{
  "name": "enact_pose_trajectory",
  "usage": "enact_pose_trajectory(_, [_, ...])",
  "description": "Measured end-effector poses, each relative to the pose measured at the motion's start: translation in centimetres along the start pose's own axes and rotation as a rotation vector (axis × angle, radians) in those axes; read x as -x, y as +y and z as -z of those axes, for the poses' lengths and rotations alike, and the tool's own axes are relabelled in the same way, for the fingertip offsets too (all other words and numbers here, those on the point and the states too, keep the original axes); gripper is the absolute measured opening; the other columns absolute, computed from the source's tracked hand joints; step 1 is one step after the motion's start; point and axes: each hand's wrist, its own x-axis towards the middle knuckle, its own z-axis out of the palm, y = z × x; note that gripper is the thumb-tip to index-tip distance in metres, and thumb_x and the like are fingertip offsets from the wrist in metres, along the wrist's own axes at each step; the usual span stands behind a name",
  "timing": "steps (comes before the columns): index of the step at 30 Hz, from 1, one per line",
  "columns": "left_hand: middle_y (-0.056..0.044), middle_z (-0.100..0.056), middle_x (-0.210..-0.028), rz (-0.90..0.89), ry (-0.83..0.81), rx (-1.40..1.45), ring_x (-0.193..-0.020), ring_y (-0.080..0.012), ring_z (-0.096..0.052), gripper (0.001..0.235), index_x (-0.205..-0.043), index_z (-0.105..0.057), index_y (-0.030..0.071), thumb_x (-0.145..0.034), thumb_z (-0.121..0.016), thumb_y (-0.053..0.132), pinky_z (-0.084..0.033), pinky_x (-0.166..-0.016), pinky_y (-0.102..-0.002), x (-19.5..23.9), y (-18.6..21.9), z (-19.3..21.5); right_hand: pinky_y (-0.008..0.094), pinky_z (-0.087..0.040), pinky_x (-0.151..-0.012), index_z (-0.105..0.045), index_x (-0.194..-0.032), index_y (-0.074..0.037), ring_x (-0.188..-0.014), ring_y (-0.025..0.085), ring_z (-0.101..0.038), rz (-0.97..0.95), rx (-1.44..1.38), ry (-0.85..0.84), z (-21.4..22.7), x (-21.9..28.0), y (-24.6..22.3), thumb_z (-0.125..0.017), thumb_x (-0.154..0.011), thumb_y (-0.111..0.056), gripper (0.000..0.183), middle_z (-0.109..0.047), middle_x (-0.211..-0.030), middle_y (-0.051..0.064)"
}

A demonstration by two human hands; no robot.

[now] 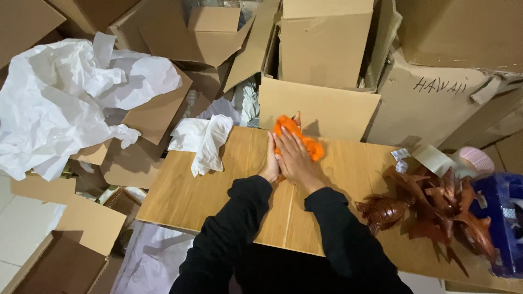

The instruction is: Cleaning a wooden figurine by wiping it with an orange cloth.

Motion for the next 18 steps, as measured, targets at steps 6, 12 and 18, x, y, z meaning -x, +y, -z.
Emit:
enact_pose_trajectory(6, [-0.011,-0.066,-0.127,0.064,-0.06,0.083,-0.101,-0.0221,-0.069,0.096,-0.144,-0.054,0.01,-0.088,-0.046,0.087,-0.063,-0.082,-0.035,-2.1,-1.6,1.3,0.053,-0.008,-0.125,-0.04,-0.157,-0.006,-0.152,0.036,-0.029,-0.129,0.133,0.075,3.2,-1.3,-0.1,-0.039,-0.108,-0.028,0.053,-0.047,-0.152,0.021])
enact_pose_trajectory(12, [-0.012,-0.065,-0.125,0.029,0.03,0.14,-0.1,-0.0257,-0.069,0.102,-0.141,-0.054,0.01,-0.082,-0.045,0.093,-0.062,-0.081,-0.04,-2.5,-1.3,2.7,0.059,-0.008,-0.124,-0.032,-0.158,0.0,-0.152,0.049,-0.015,-0.15,0.125,-0.05,0.5,-0.2,0.3,-0.052,-0.101,-0.026,0.066,-0.042,-0.151,0.033])
enact_pose_trajectory(18, [-0.011,-0.05,-0.152,0.02,0.145,0.14,-0.135,-0.0308,-0.052,0.114,-0.151,-0.049,0.015,-0.074,-0.042,0.098,-0.042,-0.114,-0.046,0.6,2.4,-0.9,0.052,-0.004,-0.127,-0.025,-0.162,-0.007,-0.155,0.031,-0.021,-0.095,0.152,-0.132,-0.2,-0.7,-0.6,-0.054,-0.099,-0.028,0.073,-0.04,-0.16,0.018])
